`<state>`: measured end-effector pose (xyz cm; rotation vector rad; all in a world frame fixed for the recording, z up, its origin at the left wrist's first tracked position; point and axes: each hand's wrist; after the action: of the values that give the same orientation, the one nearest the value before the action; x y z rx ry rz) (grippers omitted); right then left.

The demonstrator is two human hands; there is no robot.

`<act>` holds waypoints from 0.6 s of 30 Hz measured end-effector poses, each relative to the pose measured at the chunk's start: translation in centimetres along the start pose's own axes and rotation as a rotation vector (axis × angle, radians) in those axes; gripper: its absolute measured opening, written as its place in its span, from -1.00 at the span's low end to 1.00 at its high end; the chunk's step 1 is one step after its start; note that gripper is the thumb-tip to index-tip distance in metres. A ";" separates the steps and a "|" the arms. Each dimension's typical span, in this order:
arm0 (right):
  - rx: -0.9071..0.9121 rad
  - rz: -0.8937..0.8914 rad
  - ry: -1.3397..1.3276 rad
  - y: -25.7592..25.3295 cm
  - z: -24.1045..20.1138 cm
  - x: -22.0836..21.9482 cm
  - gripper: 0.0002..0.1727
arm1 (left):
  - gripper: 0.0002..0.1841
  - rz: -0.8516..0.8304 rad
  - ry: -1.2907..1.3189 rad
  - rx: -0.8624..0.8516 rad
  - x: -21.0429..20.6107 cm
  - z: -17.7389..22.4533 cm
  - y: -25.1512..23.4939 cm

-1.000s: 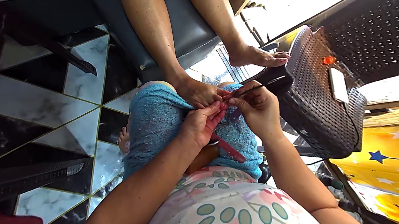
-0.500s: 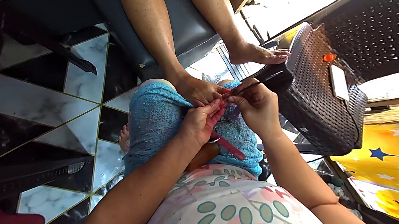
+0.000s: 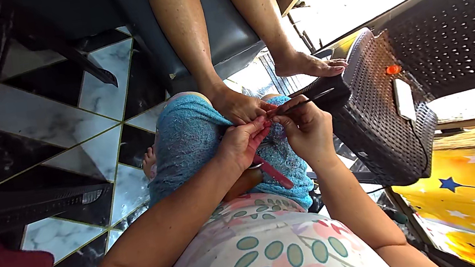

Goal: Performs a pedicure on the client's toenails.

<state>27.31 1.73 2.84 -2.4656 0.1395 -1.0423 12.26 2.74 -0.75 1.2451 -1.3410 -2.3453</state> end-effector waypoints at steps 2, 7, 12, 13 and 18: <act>0.006 0.002 0.007 -0.2 0.1 -0.1 -0.83 | -0.82 0.003 0.000 0.000 0.0 -0.1 0.0; 0.037 -0.026 0.078 -0.2 -0.4 0.1 -0.87 | -0.82 -0.015 -0.030 -0.025 0.1 -0.1 0.0; 0.049 -0.030 0.109 -0.6 -0.4 -0.1 -0.88 | -0.83 -0.009 -0.012 -0.016 0.0 -0.1 0.1; 0.052 -0.032 0.113 -0.6 -0.5 -0.1 -0.88 | -0.83 -0.008 -0.010 -0.016 0.0 -0.1 0.0; 0.112 -0.028 0.174 -0.4 -0.8 -0.4 -0.89 | -0.84 0.002 -0.015 -0.023 0.0 -0.2 -0.3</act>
<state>26.47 1.90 3.27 -2.2821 0.0986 -1.2423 12.50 2.80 -0.99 1.2223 -1.3147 -2.3664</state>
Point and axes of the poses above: each hand's wrist, its own y-axis away from the middle knuckle, its own x-axis out of the back of the hand, z = x × y, and after that the axes turned 9 degrees about z, right-handed
